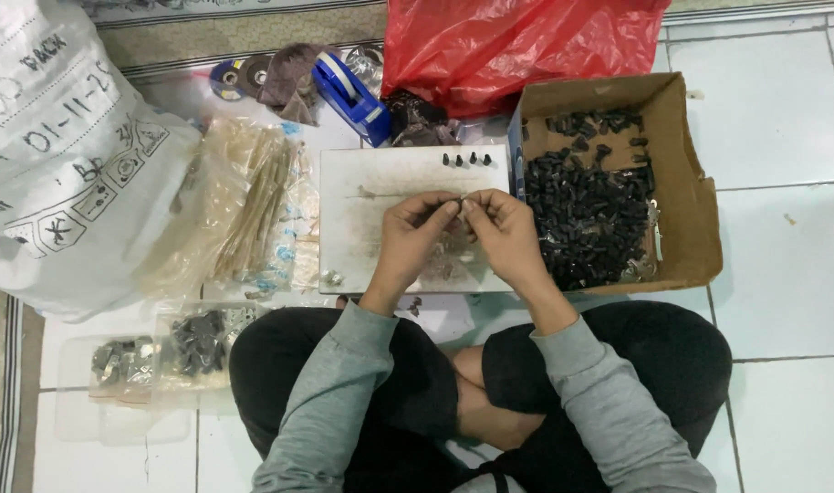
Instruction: Arranging small black metal fasteners or rivets onto a white template with holes while sitting on the floor.
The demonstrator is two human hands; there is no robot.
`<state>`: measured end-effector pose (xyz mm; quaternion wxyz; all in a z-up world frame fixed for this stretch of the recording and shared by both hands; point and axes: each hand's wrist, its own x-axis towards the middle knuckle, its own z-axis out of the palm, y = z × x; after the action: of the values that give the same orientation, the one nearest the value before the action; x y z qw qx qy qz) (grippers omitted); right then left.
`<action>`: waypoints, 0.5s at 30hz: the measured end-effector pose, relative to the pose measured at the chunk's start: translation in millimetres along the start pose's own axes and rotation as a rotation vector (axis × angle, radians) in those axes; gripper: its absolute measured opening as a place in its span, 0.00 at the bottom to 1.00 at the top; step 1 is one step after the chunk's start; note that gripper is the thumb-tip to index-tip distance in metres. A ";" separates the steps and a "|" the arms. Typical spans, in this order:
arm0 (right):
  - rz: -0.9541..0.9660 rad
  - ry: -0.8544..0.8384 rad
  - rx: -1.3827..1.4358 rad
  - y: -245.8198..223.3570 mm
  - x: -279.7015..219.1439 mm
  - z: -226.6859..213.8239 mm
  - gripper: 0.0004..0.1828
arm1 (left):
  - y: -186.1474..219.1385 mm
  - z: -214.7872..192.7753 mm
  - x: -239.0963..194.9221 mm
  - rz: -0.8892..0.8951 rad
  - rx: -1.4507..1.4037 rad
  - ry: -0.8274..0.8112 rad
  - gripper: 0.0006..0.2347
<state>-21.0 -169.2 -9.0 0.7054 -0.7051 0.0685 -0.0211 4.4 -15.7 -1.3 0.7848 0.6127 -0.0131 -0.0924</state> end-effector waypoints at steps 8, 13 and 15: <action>-0.152 -0.108 -0.068 -36.3 2.2 -13.1 0.13 | -4.3 -6.1 7.7 -0.192 -0.316 -0.101 0.07; -0.240 -0.076 -0.144 -26.6 3.6 -8.0 0.06 | -5.8 -6.0 8.0 -0.226 -0.281 -0.096 0.05; -0.253 -0.073 -0.130 -23.1 3.9 -7.0 0.04 | -5.0 -4.5 7.3 -0.223 -0.227 -0.083 0.07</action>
<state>-16.5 -176.7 13.8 0.6519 -0.7527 -0.0454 -0.0799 11.5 -13.8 -7.9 0.8327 0.5134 0.0332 -0.2049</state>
